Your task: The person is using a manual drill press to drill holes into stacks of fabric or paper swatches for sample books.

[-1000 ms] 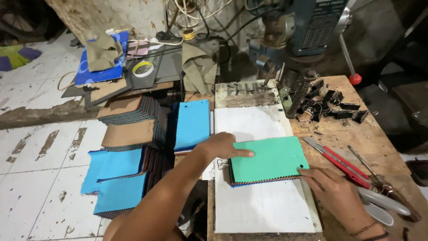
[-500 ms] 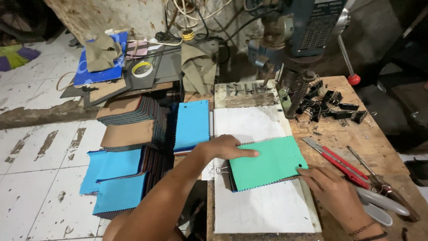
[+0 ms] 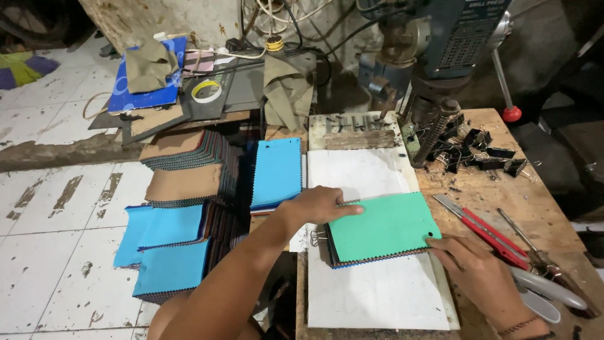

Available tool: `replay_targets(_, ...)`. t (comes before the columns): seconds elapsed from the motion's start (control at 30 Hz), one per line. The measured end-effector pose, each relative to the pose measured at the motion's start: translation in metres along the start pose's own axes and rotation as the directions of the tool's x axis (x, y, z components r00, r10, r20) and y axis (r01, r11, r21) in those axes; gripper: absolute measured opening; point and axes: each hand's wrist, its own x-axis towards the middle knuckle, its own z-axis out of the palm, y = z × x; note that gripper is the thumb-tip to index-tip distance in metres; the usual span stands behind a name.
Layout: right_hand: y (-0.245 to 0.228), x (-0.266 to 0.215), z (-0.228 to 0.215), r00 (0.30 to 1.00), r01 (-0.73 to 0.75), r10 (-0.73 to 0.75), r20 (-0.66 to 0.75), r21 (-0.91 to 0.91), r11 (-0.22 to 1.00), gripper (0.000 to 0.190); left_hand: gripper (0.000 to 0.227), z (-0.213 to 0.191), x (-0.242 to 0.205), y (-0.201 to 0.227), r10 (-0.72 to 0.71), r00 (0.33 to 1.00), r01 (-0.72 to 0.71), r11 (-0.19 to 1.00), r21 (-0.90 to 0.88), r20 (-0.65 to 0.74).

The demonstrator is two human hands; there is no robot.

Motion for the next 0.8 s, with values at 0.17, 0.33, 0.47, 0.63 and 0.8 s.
replay_targets(0.17, 0.0, 0.001, 0.0, 1.0, 0.024, -0.024, -0.005, -0.01, 1.0, 0.027, 0.067, 0.006, 0.01, -0.01, 0.028, 0.999, -0.03, 0.999, -0.039, -0.034)
replay_targets(0.33, -0.059, 0.015, -0.001, 0.997, 0.055, -0.07, -0.04, -0.289, 0.956, 0.046, 0.061, 0.009, 0.014, -0.011, 0.025, 0.999, -0.027, 0.998, -0.056, -0.047)
replay_targets(0.47, -0.115, 0.019, 0.032, 0.949, 0.278, -0.285, -0.135, -0.071, 0.958, 0.043, 0.064, 0.008, 0.012, -0.008, 0.019, 0.997, -0.023, 0.998, -0.055, -0.072)
replay_targets(0.63, -0.135, 0.027, 0.051, 0.947, 0.292, -0.309, -0.087, -0.17, 0.941, 0.042, 0.073, 0.019, 0.016, -0.015, 0.019, 0.992, -0.022, 1.0, -0.017, -0.123)
replay_targets(0.8, -0.137, 0.037, 0.055, 0.934, 0.335, -0.355, -0.046, -0.243, 0.911, 0.042, 0.068, 0.034, 0.031, -0.028, 0.097, 0.974, -0.102, 0.995, -0.015, -0.207)
